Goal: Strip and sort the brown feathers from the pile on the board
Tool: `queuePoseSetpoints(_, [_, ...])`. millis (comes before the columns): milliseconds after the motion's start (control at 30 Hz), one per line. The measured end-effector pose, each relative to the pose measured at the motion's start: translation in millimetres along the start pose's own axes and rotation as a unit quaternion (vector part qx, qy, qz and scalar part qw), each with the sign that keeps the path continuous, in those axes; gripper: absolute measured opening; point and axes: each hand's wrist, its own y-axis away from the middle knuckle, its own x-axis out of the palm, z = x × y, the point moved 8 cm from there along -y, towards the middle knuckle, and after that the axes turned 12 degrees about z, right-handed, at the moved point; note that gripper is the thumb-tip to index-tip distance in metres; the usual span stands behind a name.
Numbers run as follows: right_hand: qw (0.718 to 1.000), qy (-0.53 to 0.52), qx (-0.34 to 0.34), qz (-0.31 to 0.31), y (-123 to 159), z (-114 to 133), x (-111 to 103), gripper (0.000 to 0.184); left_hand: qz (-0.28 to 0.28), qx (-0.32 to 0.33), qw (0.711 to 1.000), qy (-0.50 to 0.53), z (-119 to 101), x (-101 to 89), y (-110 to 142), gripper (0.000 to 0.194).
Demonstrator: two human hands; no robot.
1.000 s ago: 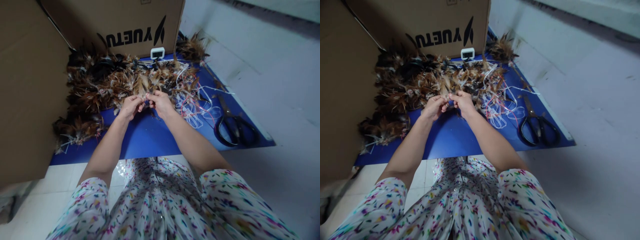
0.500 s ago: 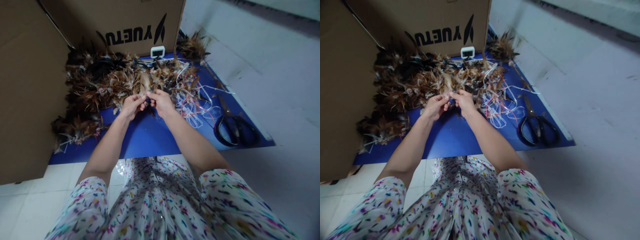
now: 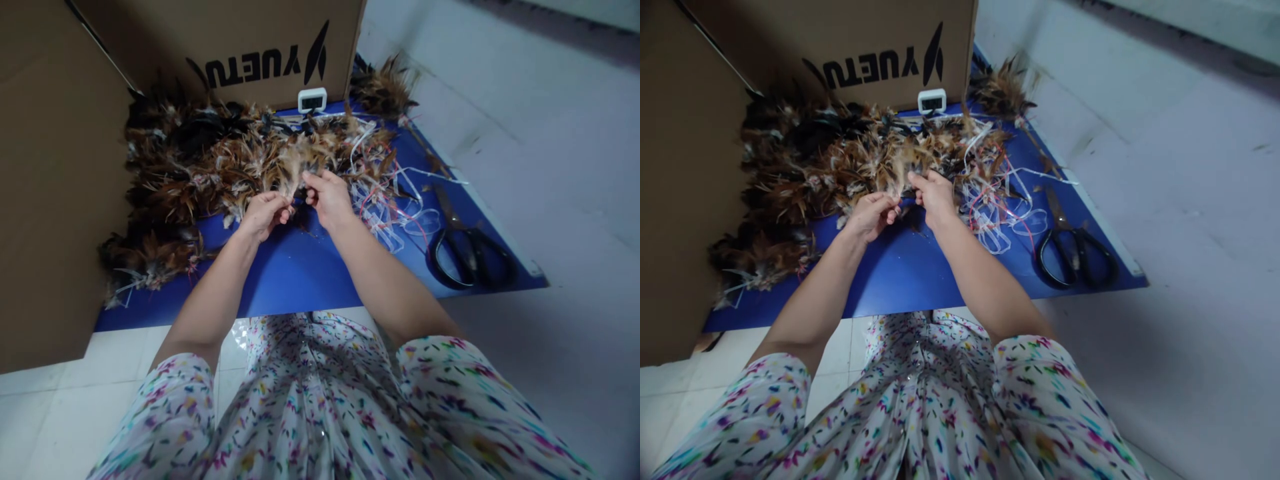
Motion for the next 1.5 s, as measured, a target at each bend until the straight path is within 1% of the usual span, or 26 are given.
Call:
queuePoseSetpoints(67, [1.0,0.004,-0.001,-0.01,-2.6,1.6,-4.8,0.024,0.007,0.009,1.0,-0.02,-0.8,1.4,0.2,0.019])
queuePoseSetpoints(167, [0.999,0.031,-0.011,-0.014,-5.8,2.4,-7.3,0.022,-0.003,0.041,0.998,-0.057,-5.5,0.0,1.2,0.018])
queuePoseSetpoints(267, [0.997,0.073,-0.036,-0.009,-9.2,3.0,-7.6,0.023,-0.03,0.1,0.988,-0.112,-15.6,-4.1,3.1,0.023])
queuePoseSetpoints(367, [0.987,0.132,-0.093,-0.029,-11.5,10.6,-12.7,0.026,-0.068,0.147,0.973,-0.167,-24.9,-9.2,5.8,0.025])
queuePoseSetpoints(467, [0.963,0.197,-0.172,-0.058,-10.5,24.9,-17.6,0.027,-0.097,0.175,0.964,-0.174,-29.5,-14.5,8.0,0.032])
queuePoseSetpoints(533, [0.952,0.231,-0.194,-0.054,-10.9,28.8,-17.0,0.026,-0.102,0.185,0.962,-0.171,-30.7,-16.1,8.3,0.033])
queuePoseSetpoints(633, [0.941,0.293,-0.168,-0.032,-14.3,23.9,-14.4,0.023,-0.099,0.192,0.963,-0.16,-31.3,-16.8,7.8,0.034])
queuePoseSetpoints(667, [0.932,0.325,-0.157,-0.031,-14.6,22.4,-14.3,0.019,-0.101,0.193,0.964,-0.15,-31.5,-17.5,7.7,0.035])
queuePoseSetpoints(733, [0.904,0.398,-0.146,-0.052,-12.2,24.0,-15.5,0.01,-0.109,0.19,0.968,-0.121,-31.7,-19.6,7.7,0.035])
queuePoseSetpoints(767, [0.887,0.432,-0.149,-0.067,-9.2,27.3,-15.6,0.013,-0.111,0.184,0.971,-0.102,-31.4,-20.4,7.8,0.034])
queuePoseSetpoints(833, [0.86,0.476,-0.169,-0.077,-0.8,35.9,-10.1,0.03,-0.108,0.164,0.979,-0.061,-30.5,-20.2,8.2,0.031])
queuePoseSetpoints(867, [0.854,0.483,-0.183,-0.064,3.7,39.2,-3.9,0.037,-0.104,0.153,0.982,-0.044,-30.1,-19.2,8.8,0.029])
queuePoseSetpoints(900, [0.856,0.479,-0.193,-0.032,7.5,40.2,4.7,0.041,-0.1,0.142,0.984,-0.032,-30.0,-17.8,9.6,0.027])
queuePoseSetpoints(933, [0.864,0.465,-0.194,0.01,10.6,38.4,14.2,0.045,-0.098,0.135,0.986,-0.023,-30.3,-16.4,10.7,0.026])
queuePoseSetpoints(1000, [0.887,0.416,-0.174,0.101,15.3,28.3,32.8,0.052,-0.097,0.128,0.987,-0.016,-31.5,-14.0,13.0,0.023])
queuePoseSetpoints(1033, [0.895,0.393,-0.161,0.137,17.3,22.5,40.6,0.052,-0.097,0.127,0.987,-0.015,-32.2,-13.2,13.7,0.023])
queuePoseSetpoints(1067, [0.899,0.378,-0.151,0.161,18.9,17.6,46.2,0.047,-0.096,0.129,0.987,-0.012,-32.8,-12.8,14.1,0.023])
queuePoseSetpoints(1133, [0.901,0.375,-0.133,0.173,20.0,11.8,50.2,0.026,-0.093,0.134,0.987,-0.006,-33.4,-13.6,13.9,0.024])
queuePoseSetpoints(1167, [0.9,0.382,-0.126,0.165,19.6,11.4,49.0,0.016,-0.091,0.137,0.986,0.0,-33.4,-14.7,13.3,0.025])
queuePoseSetpoints(1200, [0.9,0.39,-0.12,0.153,18.8,12.6,46.3,0.014,-0.089,0.14,0.986,0.006,-33.3,-16.3,12.6,0.025])
queuePoseSetpoints(1267, [0.899,0.404,-0.112,0.128,16.6,18.1,38.9,0.019,-0.091,0.143,0.985,0.022,-32.6,-20.4,11.2,0.027])
queuePoseSetpoints(1333, [0.892,0.428,-0.111,0.098,13.8,25.4,29.4,0.019,-0.1,0.141,0.984,0.034,-31.4,-24.6,10.2,0.029])
queuePoseSetpoints(1400, [0.873,0.471,-0.116,0.056,10.5,31.7,18.1,0.02,-0.111,0.13,0.985,0.035,-29.4,-27.4,9.7,0.03])
queuePoseSetpoints(1500, [0.826,0.543,-0.152,-0.011,7.6,39.2,2.7,0.021,-0.119,0.119,0.985,0.027,-28.9,-27.7,10.5,0.031])
